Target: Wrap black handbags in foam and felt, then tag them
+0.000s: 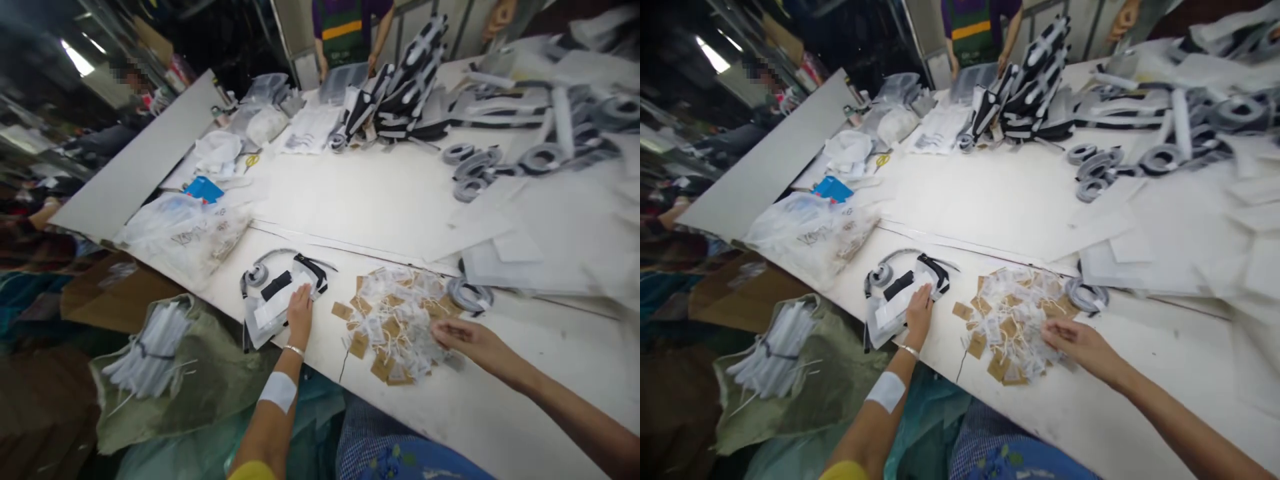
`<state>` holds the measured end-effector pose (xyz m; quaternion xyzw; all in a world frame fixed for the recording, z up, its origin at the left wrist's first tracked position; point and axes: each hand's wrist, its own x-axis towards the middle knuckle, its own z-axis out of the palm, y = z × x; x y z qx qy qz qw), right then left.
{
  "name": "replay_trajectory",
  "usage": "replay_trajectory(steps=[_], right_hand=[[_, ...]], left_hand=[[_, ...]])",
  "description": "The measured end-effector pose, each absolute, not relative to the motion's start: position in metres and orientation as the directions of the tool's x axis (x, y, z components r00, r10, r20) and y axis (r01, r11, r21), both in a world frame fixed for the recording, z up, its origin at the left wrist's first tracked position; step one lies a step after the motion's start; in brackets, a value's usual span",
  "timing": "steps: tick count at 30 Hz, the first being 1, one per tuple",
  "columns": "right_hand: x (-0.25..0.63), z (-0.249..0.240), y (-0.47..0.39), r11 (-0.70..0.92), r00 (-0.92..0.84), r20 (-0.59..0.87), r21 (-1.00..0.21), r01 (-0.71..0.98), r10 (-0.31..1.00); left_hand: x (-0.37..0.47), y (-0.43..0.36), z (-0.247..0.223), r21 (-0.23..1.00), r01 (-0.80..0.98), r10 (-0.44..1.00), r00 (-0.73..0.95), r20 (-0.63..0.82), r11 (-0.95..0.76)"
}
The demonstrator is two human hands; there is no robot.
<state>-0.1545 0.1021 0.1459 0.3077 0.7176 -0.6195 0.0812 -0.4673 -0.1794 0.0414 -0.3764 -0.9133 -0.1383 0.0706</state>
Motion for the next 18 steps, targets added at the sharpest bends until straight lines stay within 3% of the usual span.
replay_trajectory(steps=[7,18], right_hand=[[-0.382,0.161,0.059,0.405,-0.939,-0.322,-0.880,0.249,-0.121],[-0.543,0.131,0.033,0.657,-0.665,-0.464,-0.752,-0.053,-0.585]], left_hand=[[-0.472,-0.186,0.050,0.292,0.681,0.645,-0.731,0.220,0.672],[-0.474,-0.188,0.035,0.409,0.623,0.598,-0.775,0.205,0.667]])
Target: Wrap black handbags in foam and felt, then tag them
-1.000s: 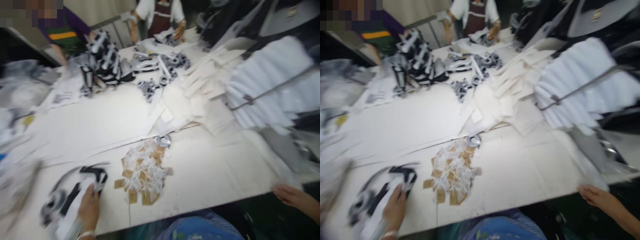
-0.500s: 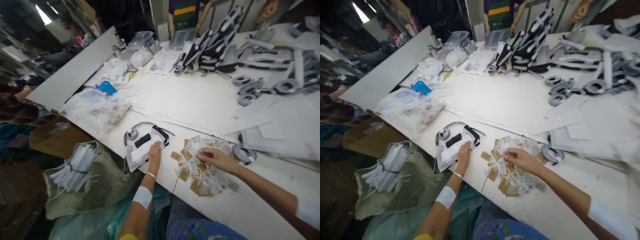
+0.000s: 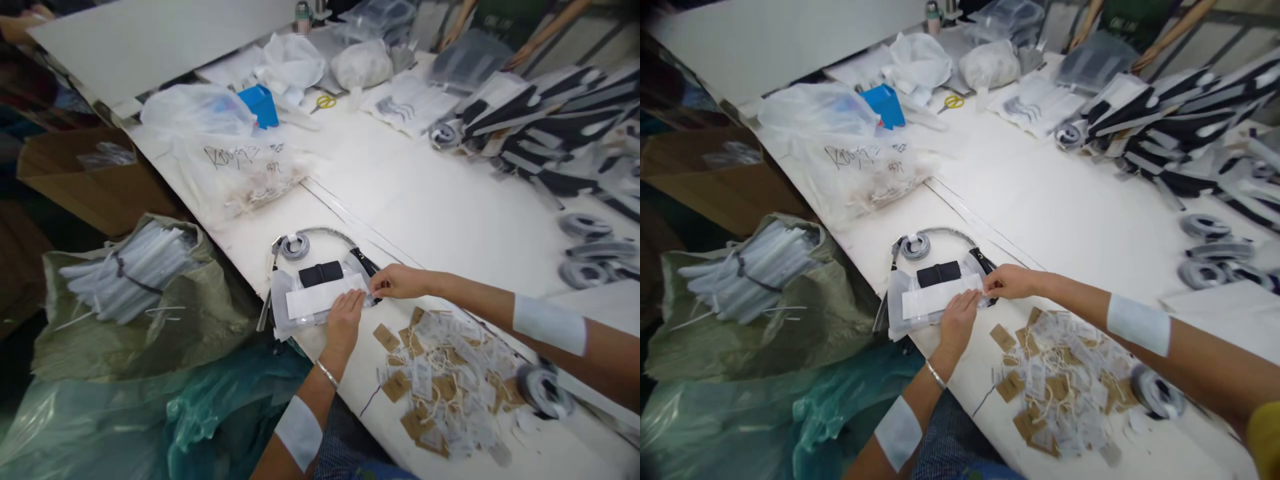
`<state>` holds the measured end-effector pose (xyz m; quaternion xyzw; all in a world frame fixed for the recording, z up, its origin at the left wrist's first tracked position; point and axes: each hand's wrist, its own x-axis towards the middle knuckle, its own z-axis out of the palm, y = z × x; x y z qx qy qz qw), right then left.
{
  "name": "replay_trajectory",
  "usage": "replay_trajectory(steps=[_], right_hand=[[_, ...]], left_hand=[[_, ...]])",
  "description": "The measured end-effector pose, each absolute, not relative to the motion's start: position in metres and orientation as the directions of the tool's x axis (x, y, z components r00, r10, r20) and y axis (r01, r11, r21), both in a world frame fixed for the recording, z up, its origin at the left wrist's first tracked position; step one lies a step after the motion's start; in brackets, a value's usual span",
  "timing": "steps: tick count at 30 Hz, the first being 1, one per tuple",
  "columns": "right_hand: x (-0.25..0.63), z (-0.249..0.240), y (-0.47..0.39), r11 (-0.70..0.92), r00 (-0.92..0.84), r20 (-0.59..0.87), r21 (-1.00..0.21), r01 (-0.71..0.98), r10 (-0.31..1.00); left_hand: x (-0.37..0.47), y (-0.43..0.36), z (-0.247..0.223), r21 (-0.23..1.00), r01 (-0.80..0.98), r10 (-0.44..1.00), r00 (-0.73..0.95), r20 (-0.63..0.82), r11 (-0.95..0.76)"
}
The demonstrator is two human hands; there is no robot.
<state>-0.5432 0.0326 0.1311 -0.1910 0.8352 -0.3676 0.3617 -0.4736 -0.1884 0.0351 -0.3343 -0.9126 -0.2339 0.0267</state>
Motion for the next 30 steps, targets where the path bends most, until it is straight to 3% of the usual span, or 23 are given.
replay_trajectory(steps=[8,25,27,30], right_hand=[[-0.579,0.130,0.016,0.687,-0.461,-0.564,-0.711,-0.150,-0.685],[-0.573,0.166,0.022,0.761,-0.407,-0.671,-0.640,-0.107,-0.620],[-0.570,0.170,0.022,0.731,-0.410,-0.657,-0.682,-0.037,-0.633],[-0.564,0.182,0.017,0.590,-0.429,-0.624,-0.774,0.227,-0.653]], left_hand=[[-0.475,-0.190,0.035,0.445,0.601,0.590,-0.786,0.183,0.663],[-0.475,-0.192,0.039,0.480,0.602,0.598,-0.780,0.182,0.639],[-0.475,-0.192,0.039,0.484,0.601,0.595,-0.781,0.187,0.636],[-0.475,-0.192,0.040,0.489,0.598,0.588,-0.785,0.196,0.636]])
